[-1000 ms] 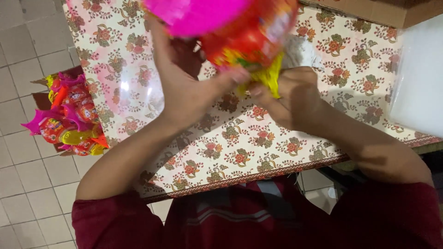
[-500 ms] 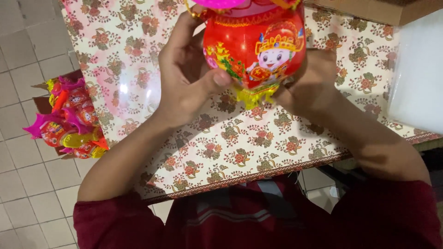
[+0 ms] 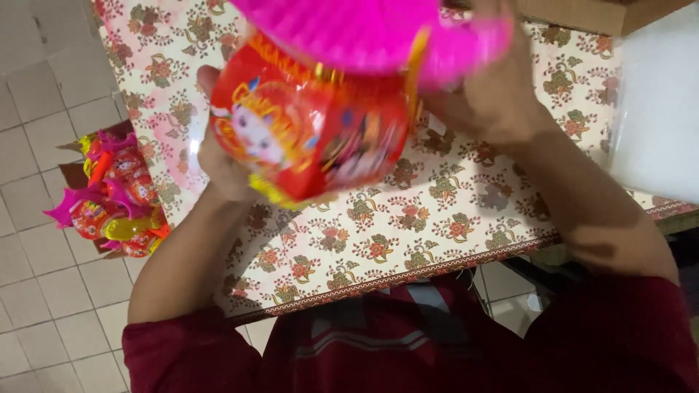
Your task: Assembling toy lanterns by wiping them with a cloth, attaching plastic handles, and placing them into a cardboard box.
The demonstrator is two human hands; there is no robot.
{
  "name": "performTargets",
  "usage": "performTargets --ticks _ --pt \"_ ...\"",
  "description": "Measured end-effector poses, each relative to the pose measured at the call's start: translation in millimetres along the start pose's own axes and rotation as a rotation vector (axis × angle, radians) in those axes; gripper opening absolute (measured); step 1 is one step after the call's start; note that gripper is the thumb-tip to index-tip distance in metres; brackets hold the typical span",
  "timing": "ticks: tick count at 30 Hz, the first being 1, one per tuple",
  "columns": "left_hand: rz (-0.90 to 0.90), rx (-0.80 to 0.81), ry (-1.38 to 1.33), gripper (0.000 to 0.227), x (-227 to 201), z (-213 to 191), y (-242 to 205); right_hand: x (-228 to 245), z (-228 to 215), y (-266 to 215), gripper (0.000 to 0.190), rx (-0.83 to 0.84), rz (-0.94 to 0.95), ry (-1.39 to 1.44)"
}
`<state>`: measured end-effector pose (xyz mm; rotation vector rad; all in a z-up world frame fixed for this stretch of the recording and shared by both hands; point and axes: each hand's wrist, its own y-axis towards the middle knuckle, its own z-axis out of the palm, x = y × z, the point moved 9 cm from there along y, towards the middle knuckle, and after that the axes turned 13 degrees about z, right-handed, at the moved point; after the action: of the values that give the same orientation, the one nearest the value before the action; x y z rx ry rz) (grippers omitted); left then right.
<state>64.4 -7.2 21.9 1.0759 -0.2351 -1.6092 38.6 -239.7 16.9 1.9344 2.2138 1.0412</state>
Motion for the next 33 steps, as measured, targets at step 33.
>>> performTargets --ticks 33 --pt "-0.099 -0.15 -0.105 0.03 14 -18 -17 35 25 -27 0.061 0.737 0.167 1.62"
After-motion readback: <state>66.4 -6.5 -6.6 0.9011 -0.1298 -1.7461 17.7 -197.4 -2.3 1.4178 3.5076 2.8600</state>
